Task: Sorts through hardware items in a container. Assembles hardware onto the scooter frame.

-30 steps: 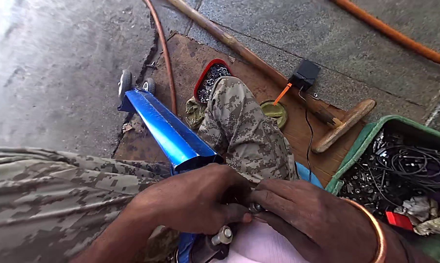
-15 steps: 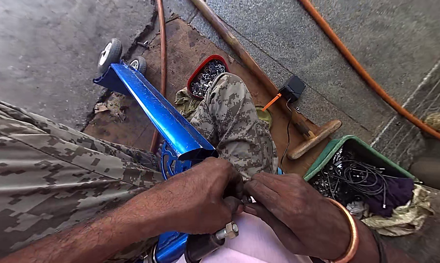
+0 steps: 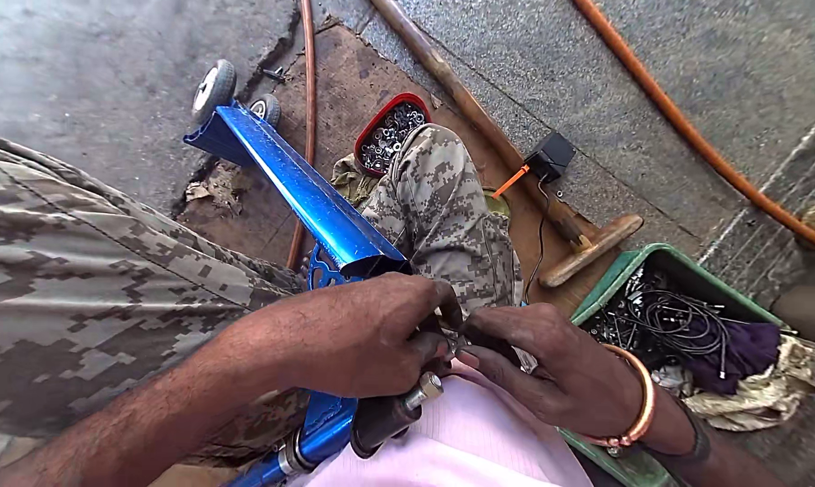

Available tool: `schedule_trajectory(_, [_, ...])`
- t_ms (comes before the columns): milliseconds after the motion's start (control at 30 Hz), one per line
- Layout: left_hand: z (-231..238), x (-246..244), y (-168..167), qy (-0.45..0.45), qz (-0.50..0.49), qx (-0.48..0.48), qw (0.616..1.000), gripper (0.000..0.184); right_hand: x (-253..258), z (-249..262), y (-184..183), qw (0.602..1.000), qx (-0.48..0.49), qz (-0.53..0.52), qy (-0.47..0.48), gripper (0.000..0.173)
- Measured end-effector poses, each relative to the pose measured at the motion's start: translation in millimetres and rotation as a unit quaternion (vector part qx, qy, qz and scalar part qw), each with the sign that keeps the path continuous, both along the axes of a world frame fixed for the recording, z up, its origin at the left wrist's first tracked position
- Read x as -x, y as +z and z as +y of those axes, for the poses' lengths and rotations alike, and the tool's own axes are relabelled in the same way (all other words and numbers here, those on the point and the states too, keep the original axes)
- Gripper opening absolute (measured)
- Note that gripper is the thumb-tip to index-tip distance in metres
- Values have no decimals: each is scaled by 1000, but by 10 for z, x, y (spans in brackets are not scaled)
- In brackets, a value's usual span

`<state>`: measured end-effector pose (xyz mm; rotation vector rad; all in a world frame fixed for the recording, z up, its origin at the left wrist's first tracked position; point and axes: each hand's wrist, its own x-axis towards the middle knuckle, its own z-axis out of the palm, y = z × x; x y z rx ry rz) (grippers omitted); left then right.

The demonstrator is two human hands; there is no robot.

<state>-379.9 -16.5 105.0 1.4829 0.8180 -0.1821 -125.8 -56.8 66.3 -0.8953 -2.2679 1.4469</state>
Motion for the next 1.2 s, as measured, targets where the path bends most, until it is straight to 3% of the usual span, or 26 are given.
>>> schedule_trajectory(200, [1, 169, 58, 88, -94, -81, 988, 29, 10, -45, -58, 997, 51, 56, -1, 19])
schedule_trajectory(333, [-337, 275, 181, 221, -114, -227, 942, 38, 55, -106, -209, 990, 79, 113, -24, 17])
schedule_trajectory(467, [-965, 358, 107, 322, -108, -259, 904, 71, 199, -28, -204, 992, 3, 114, -50, 20])
schedule_trajectory(600, [-1225, 286, 9, 386, -63, -323, 862, 75, 345, 259, -30, 989, -66, 128, -35, 25])
schedule_trajectory(700, [-1003, 346, 139, 384, 16, -388, 838, 58, 512, 443, 257, 982, -88, 158, -48, 30])
schedule_trajectory(800, [-660, 421, 341, 407, -16, -387, 827, 53, 705, 657, 496, 973, -66, 208, -73, 29])
schedule_trajectory(900, [-486, 463, 466, 402, -57, -357, 841, 55, 838, 863, 628, 966, -39, 235, -104, 30])
schedule_trajectory(1000, [-461, 431, 467, 380, -68, -358, 850, 71, 880, 1015, 680, 963, -32, 239, -123, 36])
schedule_trajectory(1100, [-452, 319, 345, 337, 34, -482, 808, 81, 900, 1091, 718, 964, 5, 236, -122, 39])
schedule_trajectory(1200, [-472, 202, 267, 338, 124, -576, 734, 56, 918, 1113, 776, 967, 26, 219, -130, 42])
